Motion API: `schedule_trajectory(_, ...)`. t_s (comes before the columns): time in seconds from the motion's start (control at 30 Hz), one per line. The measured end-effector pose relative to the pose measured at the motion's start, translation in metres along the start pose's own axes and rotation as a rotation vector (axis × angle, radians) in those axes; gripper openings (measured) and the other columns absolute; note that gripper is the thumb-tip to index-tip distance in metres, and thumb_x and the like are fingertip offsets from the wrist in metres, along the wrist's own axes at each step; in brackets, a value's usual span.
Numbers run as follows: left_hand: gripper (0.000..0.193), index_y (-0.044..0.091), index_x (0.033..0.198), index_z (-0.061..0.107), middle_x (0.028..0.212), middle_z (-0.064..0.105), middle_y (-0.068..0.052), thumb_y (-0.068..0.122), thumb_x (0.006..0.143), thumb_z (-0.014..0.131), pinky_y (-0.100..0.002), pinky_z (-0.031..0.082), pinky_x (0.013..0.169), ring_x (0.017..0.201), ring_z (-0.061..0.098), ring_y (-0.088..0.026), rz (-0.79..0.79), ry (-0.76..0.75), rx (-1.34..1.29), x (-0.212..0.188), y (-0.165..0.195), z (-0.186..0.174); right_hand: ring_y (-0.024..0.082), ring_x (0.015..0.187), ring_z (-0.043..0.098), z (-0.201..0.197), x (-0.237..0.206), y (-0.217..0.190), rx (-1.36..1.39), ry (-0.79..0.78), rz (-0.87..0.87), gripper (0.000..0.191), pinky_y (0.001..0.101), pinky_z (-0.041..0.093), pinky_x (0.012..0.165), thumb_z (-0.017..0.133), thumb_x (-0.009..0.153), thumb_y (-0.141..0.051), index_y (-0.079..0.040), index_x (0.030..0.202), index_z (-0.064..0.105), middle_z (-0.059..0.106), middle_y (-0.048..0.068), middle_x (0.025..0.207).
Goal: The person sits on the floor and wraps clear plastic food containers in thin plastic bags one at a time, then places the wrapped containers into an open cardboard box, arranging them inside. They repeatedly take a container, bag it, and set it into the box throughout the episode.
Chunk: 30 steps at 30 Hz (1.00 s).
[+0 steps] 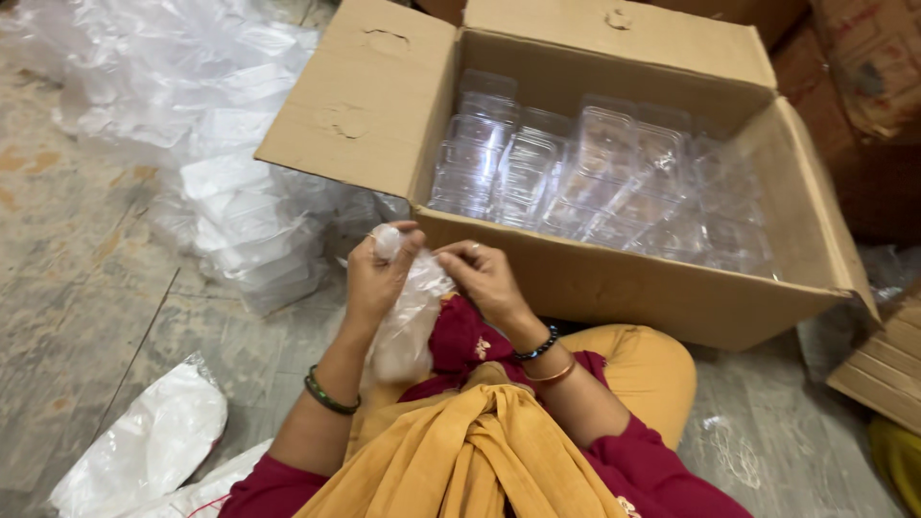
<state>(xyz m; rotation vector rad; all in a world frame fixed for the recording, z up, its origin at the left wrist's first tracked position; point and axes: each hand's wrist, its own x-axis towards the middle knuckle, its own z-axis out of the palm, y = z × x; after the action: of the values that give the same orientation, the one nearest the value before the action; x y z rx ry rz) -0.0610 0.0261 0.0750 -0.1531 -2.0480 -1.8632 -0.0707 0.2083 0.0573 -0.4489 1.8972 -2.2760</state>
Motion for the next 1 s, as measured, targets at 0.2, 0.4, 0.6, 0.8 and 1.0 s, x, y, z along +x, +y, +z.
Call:
schedule_trajectory(0.2,0.025,0.0,0.102,0.076,0.087,0.075,-0.002,0.023,0.094,0.078,-0.025,0.056,0.069,0.079,0.066,-0.006,-0.052,-0.214,-0.175,-0.013,0.02,0.037,0.006,0.087,0.059,-0.043,-0.032,-0.019,0.213,0.168,-0.184,0.014,0.0215,0.05,0.077,0.07,0.108,-0.013,0.0,0.114,0.068,0.066,0.0,0.101)
schedule_trajectory(0.4,0.023,0.0,0.094,0.077,0.079,0.073,-0.001,0.023,0.096,0.08,-0.026,0.053,0.064,0.073,0.064,-0.006,0.213,-0.128,-0.075,-0.019,0.05,0.061,0.01,0.098,0.065,-0.063,-0.047,-0.082,0.401,0.07,-0.117,0.04,0.0262,0.056,0.087,0.059,0.1,-0.031,-0.008,0.133,0.056,0.07,0.008,0.123)
schedule_trajectory(0.6,0.023,0.001,0.091,0.069,0.084,0.068,-0.001,0.021,0.095,0.081,-0.025,0.051,0.066,0.076,0.063,-0.007,0.405,-0.174,-0.011,-0.014,0.058,0.065,0.011,0.091,0.07,-0.055,-0.051,-0.075,0.083,0.064,-0.264,0.014,0.0263,0.059,0.086,0.068,0.104,-0.012,0.0,0.11,0.07,0.076,0.006,0.102)
schedule_trajectory(0.8,0.023,0.004,0.098,0.072,0.085,0.067,0.005,0.026,0.096,0.077,-0.022,0.049,0.066,0.077,0.06,-0.004,0.042,-0.311,-0.365,-0.018,0.04,0.068,0.004,0.078,0.058,-0.052,-0.055,-0.053,0.143,0.214,-0.303,0.013,0.0202,0.048,0.071,0.071,0.105,-0.012,0.0,0.105,0.072,0.068,-0.001,0.091)
schedule_trajectory(1.0,0.035,0.003,0.086,0.066,0.077,0.063,0.004,0.031,0.105,0.072,-0.023,0.045,0.06,0.072,0.055,-0.004,0.008,-0.369,-0.219,-0.027,0.024,0.086,0.007,0.069,0.058,-0.062,-0.057,-0.045,0.462,0.08,-0.143,0.017,0.0219,0.049,0.066,0.06,0.107,-0.02,-0.006,0.098,0.063,0.067,0.001,0.083)
